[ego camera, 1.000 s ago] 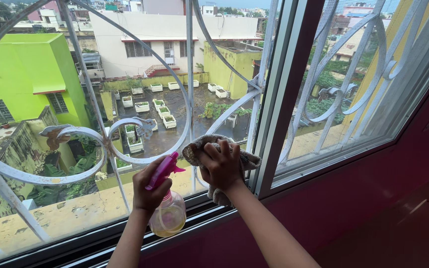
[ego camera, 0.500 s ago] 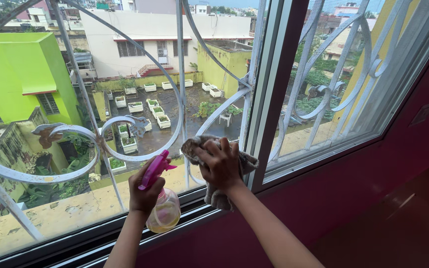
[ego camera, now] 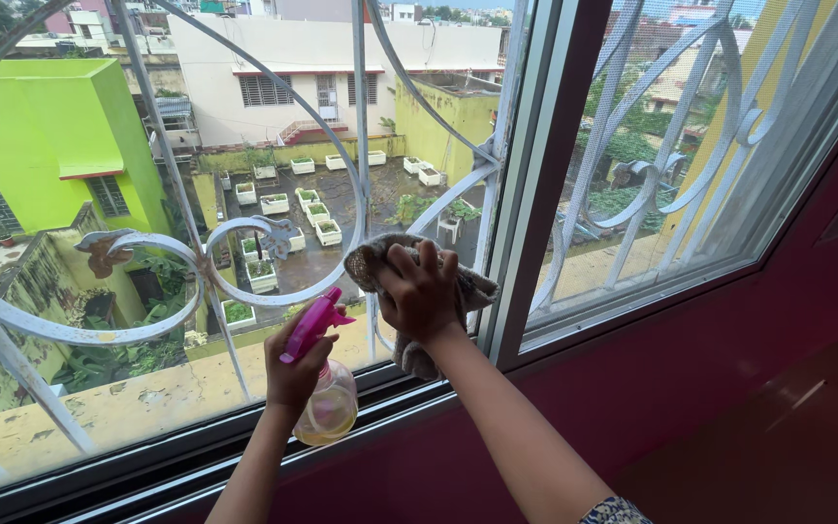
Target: The person cleans a glass window by spraying liquid from a bottle and wiping the surface with a cloth.
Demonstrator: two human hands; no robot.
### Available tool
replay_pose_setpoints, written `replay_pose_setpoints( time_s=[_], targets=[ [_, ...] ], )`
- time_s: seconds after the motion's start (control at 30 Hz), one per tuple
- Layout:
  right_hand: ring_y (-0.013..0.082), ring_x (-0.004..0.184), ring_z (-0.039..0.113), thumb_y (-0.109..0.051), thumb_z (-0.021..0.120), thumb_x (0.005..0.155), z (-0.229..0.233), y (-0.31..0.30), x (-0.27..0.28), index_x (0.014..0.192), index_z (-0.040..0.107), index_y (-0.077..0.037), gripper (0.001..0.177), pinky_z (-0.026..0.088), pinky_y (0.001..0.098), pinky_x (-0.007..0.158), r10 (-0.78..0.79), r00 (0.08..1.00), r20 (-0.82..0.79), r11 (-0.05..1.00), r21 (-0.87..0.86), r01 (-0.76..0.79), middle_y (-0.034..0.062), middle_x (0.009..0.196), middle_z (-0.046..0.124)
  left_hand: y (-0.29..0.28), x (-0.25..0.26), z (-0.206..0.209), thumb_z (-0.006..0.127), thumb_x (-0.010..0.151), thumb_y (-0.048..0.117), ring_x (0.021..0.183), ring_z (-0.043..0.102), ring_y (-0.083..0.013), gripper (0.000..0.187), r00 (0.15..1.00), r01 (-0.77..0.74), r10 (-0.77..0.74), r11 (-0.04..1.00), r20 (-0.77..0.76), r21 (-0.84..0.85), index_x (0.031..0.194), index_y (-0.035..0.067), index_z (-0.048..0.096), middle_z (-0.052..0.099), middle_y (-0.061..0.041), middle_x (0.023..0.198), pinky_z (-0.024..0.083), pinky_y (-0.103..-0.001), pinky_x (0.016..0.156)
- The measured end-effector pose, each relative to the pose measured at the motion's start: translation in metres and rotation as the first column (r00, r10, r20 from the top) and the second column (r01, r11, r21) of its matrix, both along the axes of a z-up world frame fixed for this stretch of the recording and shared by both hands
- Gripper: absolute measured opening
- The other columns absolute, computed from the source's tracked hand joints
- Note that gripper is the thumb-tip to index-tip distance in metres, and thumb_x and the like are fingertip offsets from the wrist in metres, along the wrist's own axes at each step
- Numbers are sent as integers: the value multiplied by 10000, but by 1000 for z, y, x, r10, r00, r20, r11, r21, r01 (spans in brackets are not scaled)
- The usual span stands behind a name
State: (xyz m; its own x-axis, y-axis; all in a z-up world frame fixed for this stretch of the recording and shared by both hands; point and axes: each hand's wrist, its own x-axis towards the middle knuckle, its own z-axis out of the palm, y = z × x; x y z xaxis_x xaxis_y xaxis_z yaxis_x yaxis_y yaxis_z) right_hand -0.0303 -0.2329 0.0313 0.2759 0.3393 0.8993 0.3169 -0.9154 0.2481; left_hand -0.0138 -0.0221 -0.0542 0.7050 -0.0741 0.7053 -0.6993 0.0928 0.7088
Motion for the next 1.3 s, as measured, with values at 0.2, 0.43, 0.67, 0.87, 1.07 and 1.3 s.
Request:
replay_pose_setpoints(
  time_s=[0.2, 0.43, 0.67, 0.87, 1.07, 1.3],
  targets=[
    [297, 1065, 486, -215, 708, 737, -19, -6, -1, 1020, 756, -250, 290, 336, 506, 868, -13, 999, -42, 1000, 12, 13, -13, 1091, 570, -6, -3, -2, 710, 793, -23, 1058, 760, -203, 533, 991, -113, 107, 991, 76, 72, 1320, -54, 631, 784, -148, 1143, 591, -324, 889],
    [286, 1070, 478, -213, 706, 765, -30, -11, -2, 997, 755, -247, 239, 332, 510, 867, -7, 996, -94, 1000, 28, 9, -27, 1110, 583, 6, -12, -17, 642, 801, -28, 992, 775, -191, 511, 988, -155, 155, 988, 8, -1, 1312, -44, 648, 791, -138, 1089, 638, -309, 861],
    [285, 1076, 466, -213, 703, 771, -45, -12, -3, 1040, 759, -247, 277, 324, 508, 874, -11, 994, -112, 999, 40, 16, -23, 1111, 576, 15, -11, -29, 620, 817, -3, 955, 760, -146, 492, 974, -214, 214, 977, 69, -16, 1307, -29, 647, 776, -114, 1084, 617, -275, 823],
    [284, 1110, 465, -207, 706, 760, -61, -16, -7, 1035, 747, -249, 281, 324, 505, 873, -25, 976, -216, 999, 39, 34, -29, 1110, 580, 18, -2, -38, 664, 770, 63, 647, 607, -104, 473, 924, -363, 371, 928, -95, 87, 1235, 8, 727, 703, -61, 755, 502, -256, 620],
    [269, 1103, 471, -171, 710, 741, -72, -21, -8, 1039, 777, -261, 318, 328, 490, 858, 13, 956, -294, 998, 66, 7, -56, 1066, 586, 20, 3, -44, 671, 758, 82, 690, 622, -94, 408, 944, -314, 315, 949, -95, 23, 1151, -10, 730, 707, -30, 795, 512, -257, 648],
    [234, 1050, 483, -166, 730, 797, -39, -36, -3, 1099, 779, -220, 311, 323, 440, 840, 87, 990, -114, 992, 100, -76, -66, 1062, 590, 19, 4, -45, 674, 750, 80, 701, 620, -90, 415, 947, -309, 308, 951, -91, 2, 1152, -5, 733, 699, -28, 781, 515, -250, 664]
  ],
)
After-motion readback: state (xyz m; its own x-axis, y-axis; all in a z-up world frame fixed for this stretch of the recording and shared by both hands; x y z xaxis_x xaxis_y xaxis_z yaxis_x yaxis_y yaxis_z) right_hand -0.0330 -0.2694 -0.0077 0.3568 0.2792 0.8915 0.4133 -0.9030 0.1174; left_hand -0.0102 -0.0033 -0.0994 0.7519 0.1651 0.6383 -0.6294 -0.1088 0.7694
